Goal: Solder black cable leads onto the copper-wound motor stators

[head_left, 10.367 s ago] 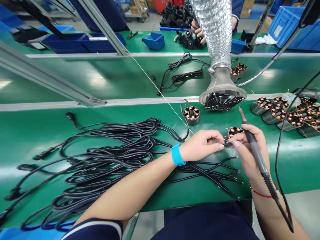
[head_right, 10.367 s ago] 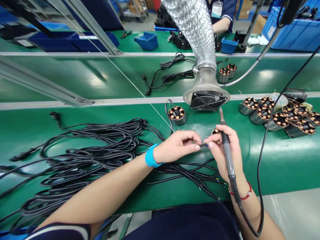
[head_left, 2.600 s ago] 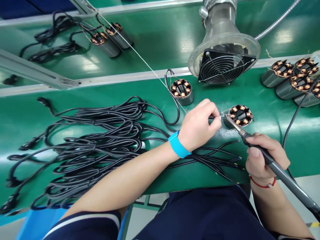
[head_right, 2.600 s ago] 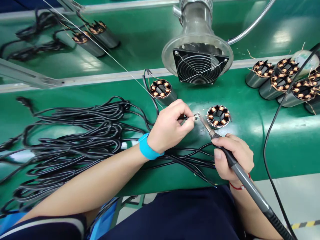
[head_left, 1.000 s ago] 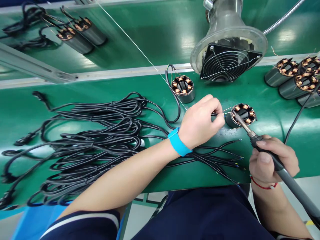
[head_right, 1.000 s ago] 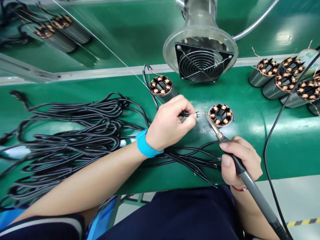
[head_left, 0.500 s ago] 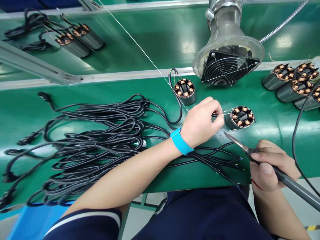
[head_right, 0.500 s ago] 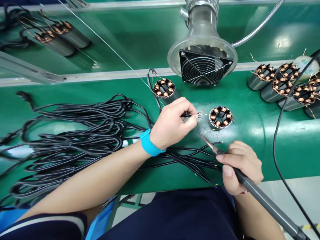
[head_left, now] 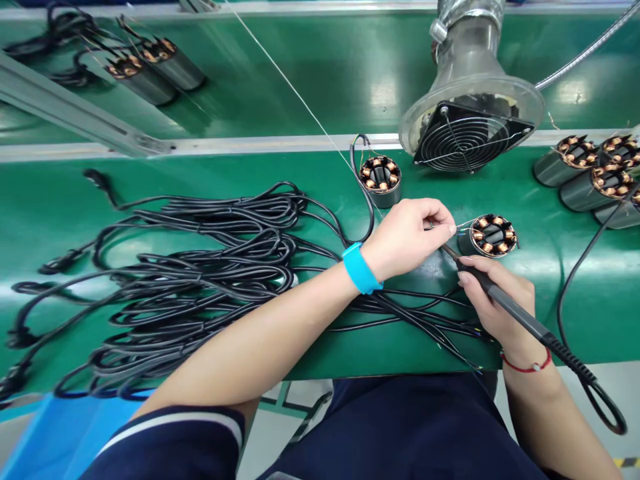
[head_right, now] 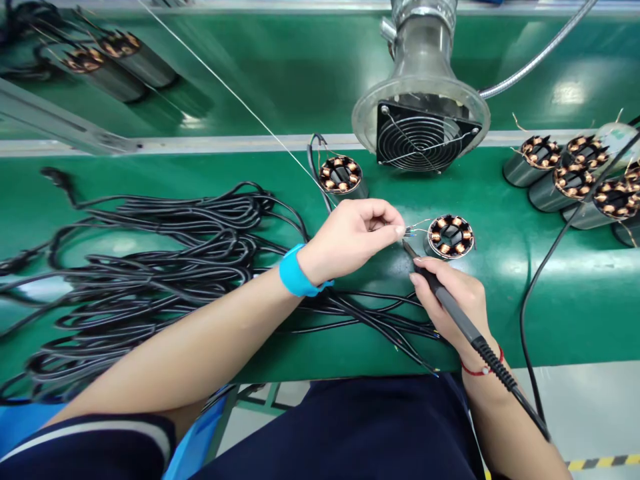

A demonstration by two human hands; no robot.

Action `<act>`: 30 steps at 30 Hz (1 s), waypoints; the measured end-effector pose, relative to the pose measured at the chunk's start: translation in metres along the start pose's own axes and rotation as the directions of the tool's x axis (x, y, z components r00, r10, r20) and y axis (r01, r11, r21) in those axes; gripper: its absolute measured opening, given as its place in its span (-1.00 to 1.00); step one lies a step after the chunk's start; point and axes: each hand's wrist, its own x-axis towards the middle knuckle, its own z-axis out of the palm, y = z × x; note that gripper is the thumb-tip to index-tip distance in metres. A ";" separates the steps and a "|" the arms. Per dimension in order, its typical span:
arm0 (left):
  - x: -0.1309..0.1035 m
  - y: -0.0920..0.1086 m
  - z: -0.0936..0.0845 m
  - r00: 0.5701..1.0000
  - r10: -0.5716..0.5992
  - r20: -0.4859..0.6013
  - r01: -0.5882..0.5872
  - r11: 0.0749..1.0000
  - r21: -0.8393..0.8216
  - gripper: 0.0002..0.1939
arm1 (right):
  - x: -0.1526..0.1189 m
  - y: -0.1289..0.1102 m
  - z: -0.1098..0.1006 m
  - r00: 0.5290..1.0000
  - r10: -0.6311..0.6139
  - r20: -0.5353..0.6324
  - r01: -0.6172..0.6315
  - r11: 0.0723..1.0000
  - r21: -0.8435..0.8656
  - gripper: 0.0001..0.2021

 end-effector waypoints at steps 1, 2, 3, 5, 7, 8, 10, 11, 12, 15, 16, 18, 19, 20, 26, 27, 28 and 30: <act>0.000 0.000 0.000 1.000 -0.005 -0.001 0.005 1.000 0.000 -0.89 | 0.001 0.000 0.000 1.000 0.009 0.006 -0.009 1.000 0.007 -0.87; 0.000 0.000 0.000 1.000 -0.007 -0.004 0.007 1.000 0.004 -0.89 | 0.002 -0.001 0.001 1.000 0.013 0.011 -0.014 1.000 0.013 -0.87; 0.000 0.000 0.000 1.000 -0.006 -0.008 0.006 1.000 0.009 -0.89 | 0.002 -0.001 0.001 1.000 0.013 0.016 -0.013 1.000 0.018 -0.87; 0.000 0.000 0.000 1.000 -0.001 -0.009 0.001 1.000 0.014 -0.89 | 0.003 -0.002 0.001 1.000 0.006 0.019 -0.006 1.000 0.023 -0.88; 0.000 -0.001 0.000 1.000 0.004 -0.009 -0.004 1.000 0.007 -0.88 | 0.001 -0.002 0.000 1.000 -0.004 -0.001 0.004 0.999 0.035 -0.87; 0.000 -0.002 0.000 1.000 0.006 -0.011 -0.006 1.000 0.000 -0.88 | -0.001 -0.002 -0.002 1.000 -0.004 -0.024 0.005 0.999 0.046 -0.87; 0.000 -0.002 0.000 1.000 0.005 -0.013 -0.005 1.000 -0.009 -0.87 | -0.008 -0.001 -0.006 0.995 -0.021 -0.098 0.030 0.995 0.091 -0.86; 0.000 -0.002 0.000 1.000 0.003 -0.013 -0.003 1.000 -0.012 -0.87 | -0.011 0.000 -0.009 0.989 -0.035 -0.145 0.052 0.992 0.119 -0.86; 0.000 -0.002 0.000 1.000 0.000 -0.009 -0.001 1.000 -0.013 -0.87 | -0.013 0.001 -0.011 0.980 -0.047 -0.194 0.075 0.987 0.142 -0.86; 0.001 -0.002 -0.001 1.000 -0.001 0.002 0.001 1.000 -0.018 -0.87 | -0.014 0.000 -0.015 0.964 -0.048 -0.261 0.088 0.985 0.145 -0.89; 0.001 -0.002 -0.001 1.000 0.001 0.000 -0.001 1.000 -0.018 -0.87 | -0.013 -0.001 -0.015 0.969 -0.036 -0.243 0.067 0.990 0.121 -0.90; 0.001 -0.003 0.000 1.000 0.006 -0.002 -0.006 1.000 -0.012 -0.88 | -0.007 -0.003 -0.012 0.986 -0.026 -0.164 0.035 0.998 0.057 -0.90; 0.001 -0.003 0.000 1.000 0.009 -0.006 -0.009 1.000 -0.008 -0.88 | -0.004 -0.005 -0.010 0.992 -0.031 -0.126 0.034 0.999 0.026 -0.90; 0.001 -0.003 0.000 1.000 0.011 -0.008 -0.011 1.000 -0.003 -0.89 | -0.002 -0.006 -0.007 0.995 -0.038 -0.094 0.038 0.999 0.001 -0.89; 0.000 -0.002 0.000 1.000 0.008 -0.005 -0.008 1.000 0.008 -0.88 | 0.001 -0.005 0.001 1.000 -0.010 -0.006 0.009 0.999 -0.039 -0.88; 0.000 -0.002 0.000 1.000 0.011 -0.007 -0.011 1.000 0.010 -0.88 | 0.001 -0.004 0.002 1.000 -0.005 0.003 0.005 0.999 -0.039 -0.88; 0.000 -0.003 0.001 1.000 0.016 -0.009 -0.016 1.000 0.012 -0.88 | 0.001 -0.003 0.002 1.000 0.000 0.014 0.001 0.999 -0.041 -0.87; 0.000 -0.003 0.001 1.000 0.025 -0.007 -0.025 1.000 0.018 -0.88 | 0.001 -0.001 0.003 0.999 0.008 0.033 -0.006 0.999 -0.047 -0.86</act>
